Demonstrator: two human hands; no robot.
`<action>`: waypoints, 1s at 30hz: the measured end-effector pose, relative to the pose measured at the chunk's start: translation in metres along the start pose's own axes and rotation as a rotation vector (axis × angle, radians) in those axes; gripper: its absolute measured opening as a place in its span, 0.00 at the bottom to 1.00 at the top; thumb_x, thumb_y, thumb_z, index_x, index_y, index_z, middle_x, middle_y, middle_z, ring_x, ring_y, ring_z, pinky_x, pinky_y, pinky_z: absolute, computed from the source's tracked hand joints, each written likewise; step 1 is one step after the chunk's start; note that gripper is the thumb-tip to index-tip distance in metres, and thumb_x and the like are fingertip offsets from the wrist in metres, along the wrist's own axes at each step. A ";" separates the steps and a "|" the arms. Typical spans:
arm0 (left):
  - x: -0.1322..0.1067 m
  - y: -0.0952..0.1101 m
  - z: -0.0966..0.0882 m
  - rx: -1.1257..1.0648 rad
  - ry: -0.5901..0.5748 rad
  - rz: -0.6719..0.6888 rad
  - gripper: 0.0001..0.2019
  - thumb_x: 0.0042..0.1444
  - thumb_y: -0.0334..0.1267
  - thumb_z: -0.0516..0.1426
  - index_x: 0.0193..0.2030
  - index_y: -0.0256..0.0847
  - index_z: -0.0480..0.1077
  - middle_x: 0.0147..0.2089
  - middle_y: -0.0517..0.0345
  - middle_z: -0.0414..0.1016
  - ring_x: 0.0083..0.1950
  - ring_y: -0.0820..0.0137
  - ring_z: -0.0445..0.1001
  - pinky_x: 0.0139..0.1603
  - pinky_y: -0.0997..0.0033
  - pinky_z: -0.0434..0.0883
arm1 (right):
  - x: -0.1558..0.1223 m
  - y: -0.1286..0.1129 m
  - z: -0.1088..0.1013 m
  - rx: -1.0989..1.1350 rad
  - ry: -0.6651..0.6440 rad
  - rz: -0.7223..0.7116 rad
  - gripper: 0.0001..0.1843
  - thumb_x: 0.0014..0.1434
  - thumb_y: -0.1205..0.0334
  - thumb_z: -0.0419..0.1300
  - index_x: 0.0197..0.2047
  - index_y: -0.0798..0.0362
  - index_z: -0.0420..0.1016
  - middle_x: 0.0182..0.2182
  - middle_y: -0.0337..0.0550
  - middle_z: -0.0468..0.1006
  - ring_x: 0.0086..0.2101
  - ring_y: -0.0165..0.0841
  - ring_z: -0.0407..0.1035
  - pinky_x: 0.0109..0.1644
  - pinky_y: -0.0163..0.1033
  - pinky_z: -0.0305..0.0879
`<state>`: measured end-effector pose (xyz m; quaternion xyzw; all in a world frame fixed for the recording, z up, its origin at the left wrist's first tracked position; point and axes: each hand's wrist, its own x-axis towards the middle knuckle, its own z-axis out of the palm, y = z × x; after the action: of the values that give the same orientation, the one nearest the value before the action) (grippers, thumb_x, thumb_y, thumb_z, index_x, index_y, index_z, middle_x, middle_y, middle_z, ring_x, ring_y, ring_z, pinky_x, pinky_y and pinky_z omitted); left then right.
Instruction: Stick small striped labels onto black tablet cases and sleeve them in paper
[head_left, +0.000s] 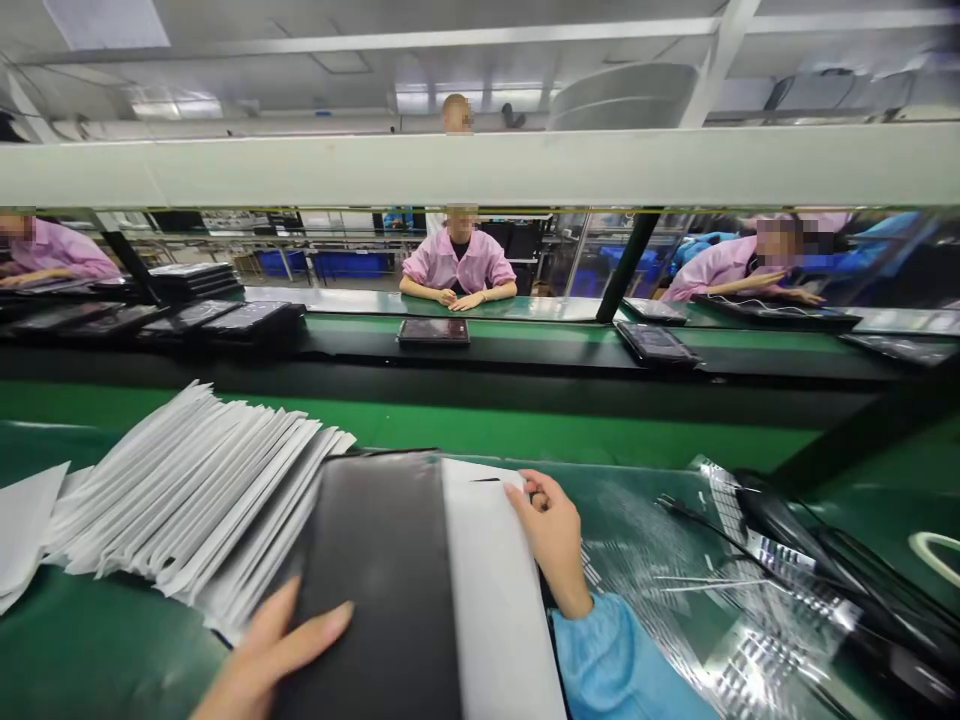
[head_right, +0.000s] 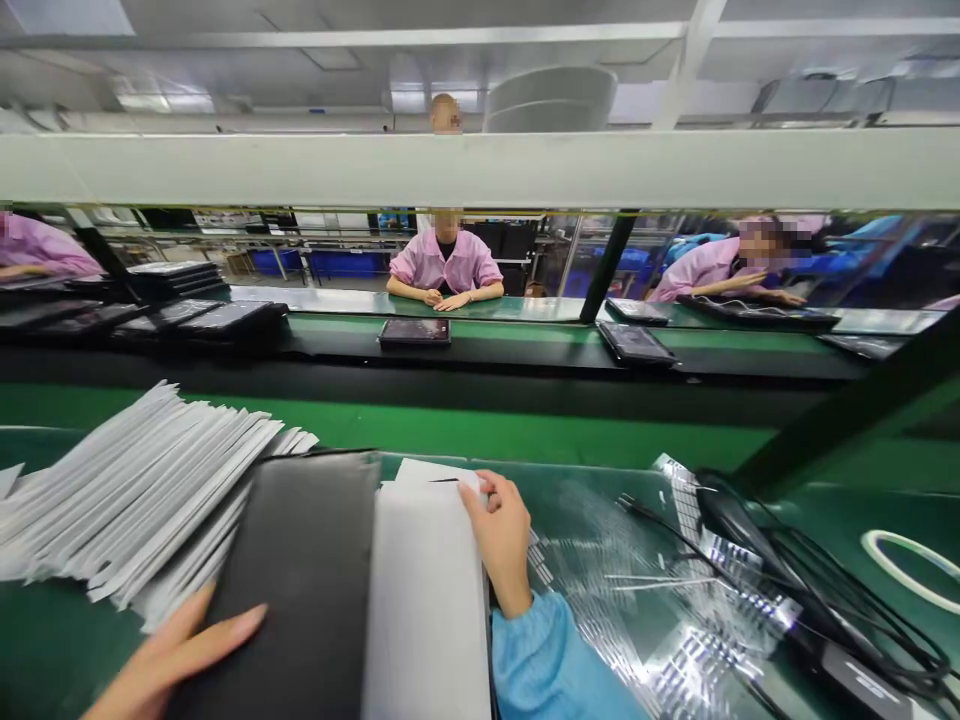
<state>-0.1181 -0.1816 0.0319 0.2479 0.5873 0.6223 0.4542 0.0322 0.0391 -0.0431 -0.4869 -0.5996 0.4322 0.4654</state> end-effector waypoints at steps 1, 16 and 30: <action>0.012 0.002 0.010 0.004 -0.100 -0.141 0.20 0.55 0.49 0.57 0.53 0.45 0.65 0.37 0.56 0.78 0.34 0.61 0.77 0.34 0.57 0.75 | 0.001 0.003 -0.001 0.001 0.026 0.006 0.24 0.47 0.46 0.64 0.42 0.56 0.77 0.30 0.41 0.72 0.25 0.30 0.61 0.32 0.36 0.61; 0.064 -0.036 -0.047 1.749 0.227 0.370 0.18 0.64 0.40 0.41 0.31 0.39 0.68 0.35 0.48 0.73 0.40 0.57 0.71 0.36 0.63 0.66 | -0.003 0.014 -0.007 0.061 0.072 0.063 0.24 0.50 0.42 0.59 0.36 0.56 0.76 0.32 0.48 0.77 0.32 0.40 0.70 0.38 0.43 0.66; 0.042 0.002 -0.002 1.302 0.150 1.039 0.12 0.62 0.28 0.47 0.27 0.41 0.62 0.25 0.59 0.65 0.28 0.71 0.65 0.32 0.70 0.64 | -0.026 -0.123 0.059 0.354 -0.751 0.136 0.27 0.57 0.43 0.56 0.54 0.50 0.69 0.38 0.45 0.75 0.34 0.36 0.71 0.28 0.36 0.68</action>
<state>-0.1401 -0.1467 0.0237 0.6579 0.6692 0.3036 -0.1649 -0.0452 -0.0093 0.0617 -0.2468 -0.6105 0.7057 0.2614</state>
